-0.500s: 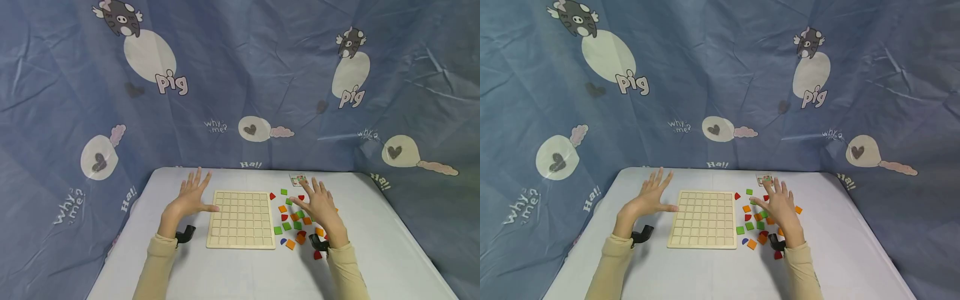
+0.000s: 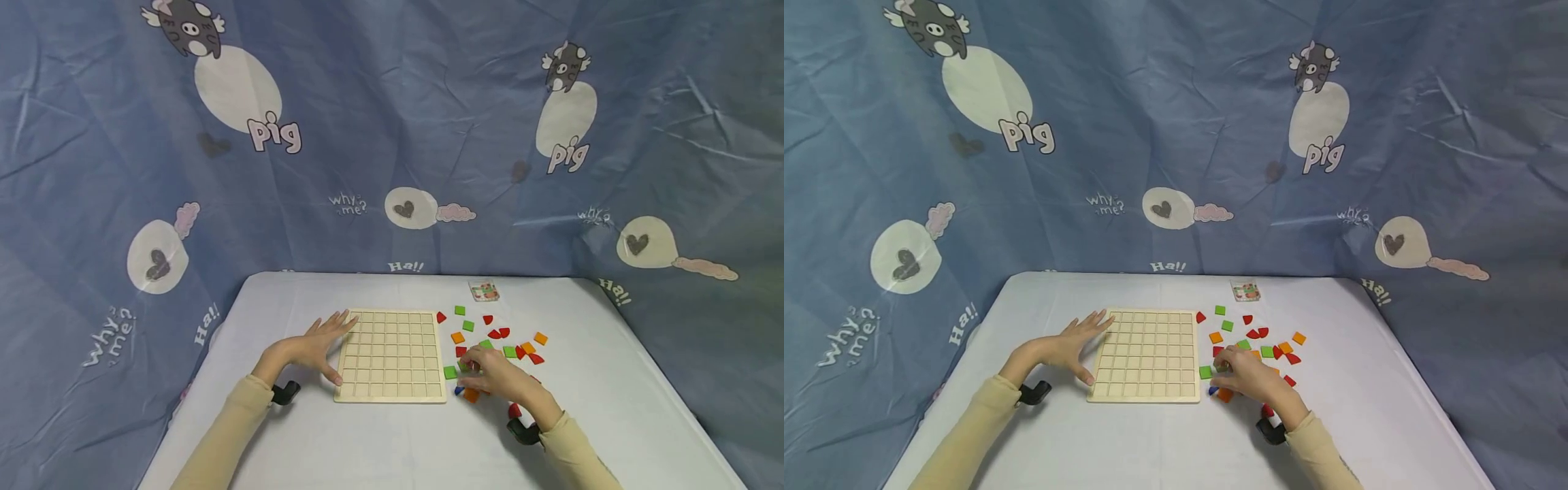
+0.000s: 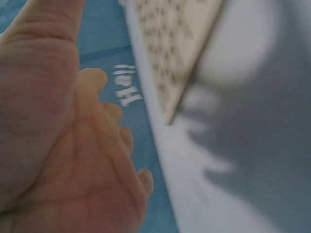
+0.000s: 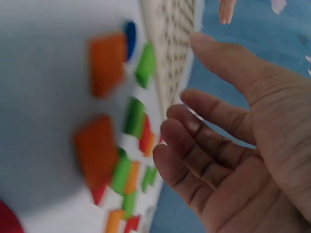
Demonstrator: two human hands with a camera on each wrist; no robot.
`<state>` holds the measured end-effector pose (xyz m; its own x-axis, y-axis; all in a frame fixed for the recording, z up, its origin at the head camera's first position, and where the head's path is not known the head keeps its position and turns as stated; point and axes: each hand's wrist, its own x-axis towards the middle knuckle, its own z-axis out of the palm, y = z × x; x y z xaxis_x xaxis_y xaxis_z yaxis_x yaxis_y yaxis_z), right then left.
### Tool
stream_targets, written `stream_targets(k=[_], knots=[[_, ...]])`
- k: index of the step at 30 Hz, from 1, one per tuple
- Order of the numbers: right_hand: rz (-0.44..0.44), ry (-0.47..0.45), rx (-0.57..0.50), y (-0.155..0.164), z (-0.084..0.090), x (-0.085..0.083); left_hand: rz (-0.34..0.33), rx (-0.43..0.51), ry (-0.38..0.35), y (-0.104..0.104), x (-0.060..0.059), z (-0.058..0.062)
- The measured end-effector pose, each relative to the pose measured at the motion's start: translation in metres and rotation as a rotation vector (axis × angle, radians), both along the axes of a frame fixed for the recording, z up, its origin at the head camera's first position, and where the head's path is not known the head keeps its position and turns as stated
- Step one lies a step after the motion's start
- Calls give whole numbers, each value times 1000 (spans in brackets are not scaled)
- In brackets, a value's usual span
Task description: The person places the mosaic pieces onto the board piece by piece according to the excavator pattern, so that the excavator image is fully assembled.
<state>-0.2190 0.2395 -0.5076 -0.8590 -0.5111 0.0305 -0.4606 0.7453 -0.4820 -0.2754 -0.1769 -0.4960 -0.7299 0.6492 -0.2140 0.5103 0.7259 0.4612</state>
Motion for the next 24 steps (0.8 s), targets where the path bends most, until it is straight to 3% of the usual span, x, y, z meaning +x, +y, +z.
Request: stream_targets(k=[6, 11, 18, 24], knots=[[59, -78, 26, -4, -17, 9, -6, -27, -23, -4, 7, -22], [68, -67, 38, -8, -22, 12, -9, -14, -38, -5, 9, -35], [14, -56, 45, -15, -25, 10, 25, 6, -45, -5, 9, -41], [-94, -98, -3, -22, -29, 5, 45, 24, -36, -5, 11, -45]])
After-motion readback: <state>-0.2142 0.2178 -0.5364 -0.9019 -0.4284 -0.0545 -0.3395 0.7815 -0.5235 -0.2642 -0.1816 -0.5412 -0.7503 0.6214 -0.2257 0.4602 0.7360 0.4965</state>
